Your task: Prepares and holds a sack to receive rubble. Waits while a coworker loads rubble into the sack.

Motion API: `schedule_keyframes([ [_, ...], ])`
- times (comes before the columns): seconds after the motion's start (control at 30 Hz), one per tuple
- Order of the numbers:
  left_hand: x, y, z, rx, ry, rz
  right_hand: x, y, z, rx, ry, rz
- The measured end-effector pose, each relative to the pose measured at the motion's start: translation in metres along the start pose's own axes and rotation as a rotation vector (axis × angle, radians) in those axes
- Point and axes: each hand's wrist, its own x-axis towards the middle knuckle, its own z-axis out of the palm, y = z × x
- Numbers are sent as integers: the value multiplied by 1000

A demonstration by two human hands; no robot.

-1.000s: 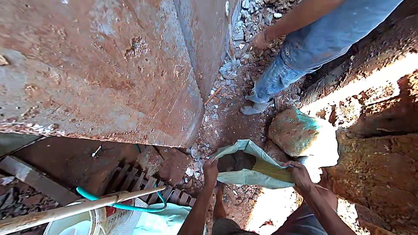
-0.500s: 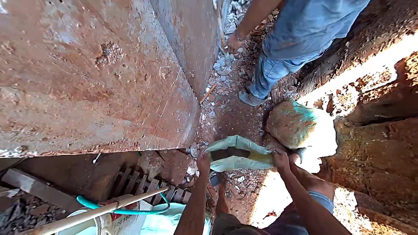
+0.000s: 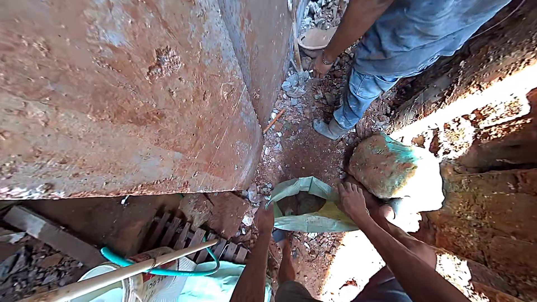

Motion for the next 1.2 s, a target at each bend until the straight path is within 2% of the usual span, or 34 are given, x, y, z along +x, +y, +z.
schedule_keyframes([
  [0.17,6,1,-2,51,65,-39,62,-33,24,-111,-227,-15],
  [0.23,11,-4,-6,3,136,-79,82,-38,4,16,-193,114],
  [0.3,16,-8,-10,-37,167,-113,104,-31,-20,159,-71,296],
  [0.33,17,-7,-10,-50,153,-111,111,-26,-23,178,-31,332],
  [0.4,22,5,-6,-153,165,-97,117,-19,-22,150,-10,285],
  [0.5,20,12,2,-259,142,-90,103,-6,-11,91,99,115],
  [0.6,13,7,5,-302,111,-116,58,2,-7,176,416,-13],
  [0.63,7,0,5,-316,106,-145,37,5,-3,217,483,9],
  [0.7,-3,-11,4,-328,117,-226,-4,16,6,328,586,166],
  [0.77,-11,-16,2,-334,129,-302,-34,28,20,504,608,404],
  [0.8,-13,-17,3,-390,154,-315,-43,29,29,650,549,516],
  [0.9,-14,-14,12,-821,161,-391,-50,24,77,1334,334,718],
  [0.97,-7,-11,16,-1221,157,-451,-41,25,104,1810,414,731],
  [1.03,3,-18,19,-1530,165,-468,-32,31,119,2203,514,658],
  [1.1,10,-30,27,-1635,150,-457,-23,36,126,2383,505,600],
  [1.2,20,-47,40,-1568,113,-494,-12,44,138,2389,372,562],
])
